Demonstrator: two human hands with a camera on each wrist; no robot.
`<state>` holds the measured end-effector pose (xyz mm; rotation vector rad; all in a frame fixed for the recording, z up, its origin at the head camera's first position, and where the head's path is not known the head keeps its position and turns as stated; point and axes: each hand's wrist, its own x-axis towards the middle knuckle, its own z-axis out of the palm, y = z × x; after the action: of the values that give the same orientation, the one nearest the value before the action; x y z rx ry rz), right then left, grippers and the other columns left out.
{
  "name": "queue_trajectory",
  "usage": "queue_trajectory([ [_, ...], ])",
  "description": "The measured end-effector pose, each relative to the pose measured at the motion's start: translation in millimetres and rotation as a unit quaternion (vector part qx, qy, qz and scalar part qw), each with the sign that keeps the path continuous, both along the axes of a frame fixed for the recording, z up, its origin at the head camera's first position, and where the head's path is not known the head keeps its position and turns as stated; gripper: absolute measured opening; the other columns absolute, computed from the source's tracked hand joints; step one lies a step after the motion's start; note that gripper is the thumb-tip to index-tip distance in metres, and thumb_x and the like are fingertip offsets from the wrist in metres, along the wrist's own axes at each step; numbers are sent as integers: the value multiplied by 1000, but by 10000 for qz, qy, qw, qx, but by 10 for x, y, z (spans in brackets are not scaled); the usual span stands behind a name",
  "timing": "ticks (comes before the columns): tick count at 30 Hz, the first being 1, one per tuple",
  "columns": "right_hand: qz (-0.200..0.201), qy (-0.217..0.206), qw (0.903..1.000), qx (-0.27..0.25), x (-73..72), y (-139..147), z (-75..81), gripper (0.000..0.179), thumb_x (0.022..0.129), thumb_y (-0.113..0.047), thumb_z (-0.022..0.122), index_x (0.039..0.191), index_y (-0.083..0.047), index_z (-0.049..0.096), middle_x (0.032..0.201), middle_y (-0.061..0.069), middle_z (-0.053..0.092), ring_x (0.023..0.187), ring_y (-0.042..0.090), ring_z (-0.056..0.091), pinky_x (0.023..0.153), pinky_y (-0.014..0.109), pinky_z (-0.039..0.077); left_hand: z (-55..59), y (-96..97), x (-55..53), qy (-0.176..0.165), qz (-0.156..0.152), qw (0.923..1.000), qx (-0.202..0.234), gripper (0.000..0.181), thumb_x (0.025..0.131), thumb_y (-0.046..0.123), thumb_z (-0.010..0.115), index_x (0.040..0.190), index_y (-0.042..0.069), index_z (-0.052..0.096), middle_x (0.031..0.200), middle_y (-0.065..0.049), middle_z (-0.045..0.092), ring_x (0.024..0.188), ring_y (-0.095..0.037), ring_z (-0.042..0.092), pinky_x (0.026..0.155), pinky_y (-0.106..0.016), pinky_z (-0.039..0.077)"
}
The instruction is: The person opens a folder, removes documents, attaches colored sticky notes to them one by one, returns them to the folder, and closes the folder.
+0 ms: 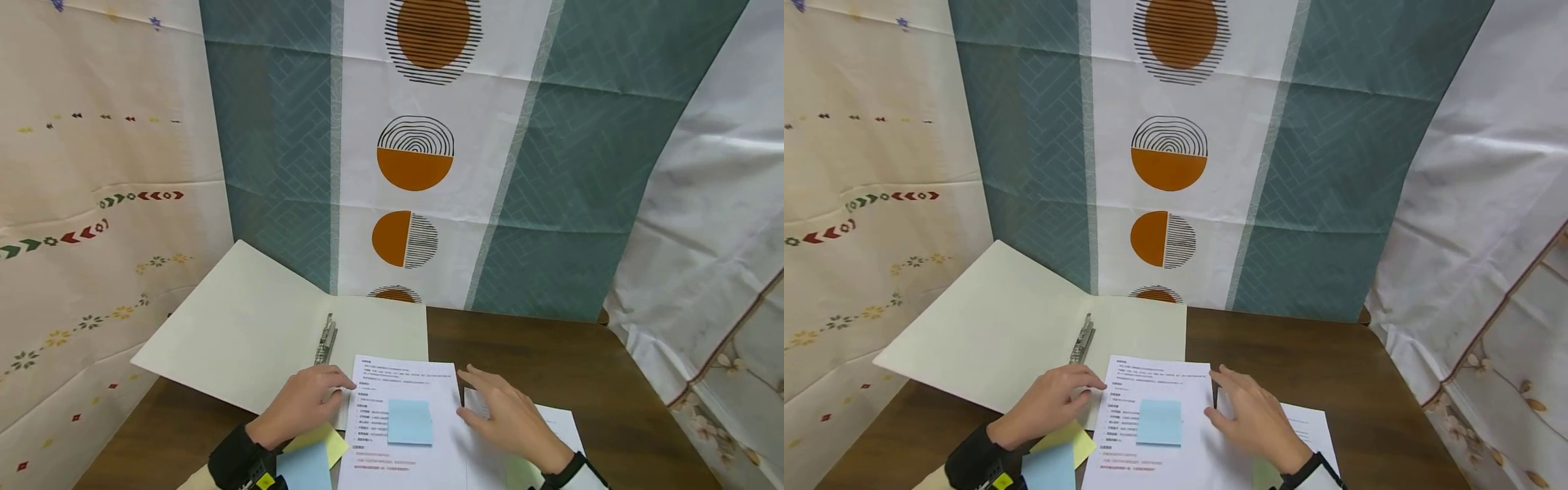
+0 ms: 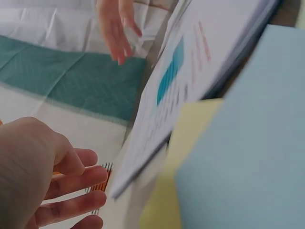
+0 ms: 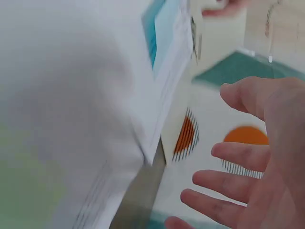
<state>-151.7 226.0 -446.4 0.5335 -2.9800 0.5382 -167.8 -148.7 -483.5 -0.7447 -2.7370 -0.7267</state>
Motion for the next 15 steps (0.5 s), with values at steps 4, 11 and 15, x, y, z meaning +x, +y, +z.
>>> queue_trajectory([
  [4,-123,-96,9998,-115,-26,91,34,64,96,-34,89,154,-16,69,164,14,65,145,41,67,102,68,61,-33,-96,13,-73,115,9999,47,25,98,2,75,111,18,89,118,4,85,106,-17,76,83,-29,58],
  [11,-122,-437,9977,-503,7,131,-12,60,98,-35,87,153,-16,69,160,10,69,146,41,66,107,69,58,-70,-56,12,-82,-18,9999,74,27,97,1,73,111,18,88,118,4,85,104,-16,76,80,-25,53],
  [15,58,-847,9902,-1113,14,274,-42,58,102,-34,83,154,-11,67,157,11,70,142,40,69,107,56,62,-62,-56,22,-60,59,10000,-1,26,97,2,74,112,18,89,118,3,85,105,-17,77,81,-27,56],
])
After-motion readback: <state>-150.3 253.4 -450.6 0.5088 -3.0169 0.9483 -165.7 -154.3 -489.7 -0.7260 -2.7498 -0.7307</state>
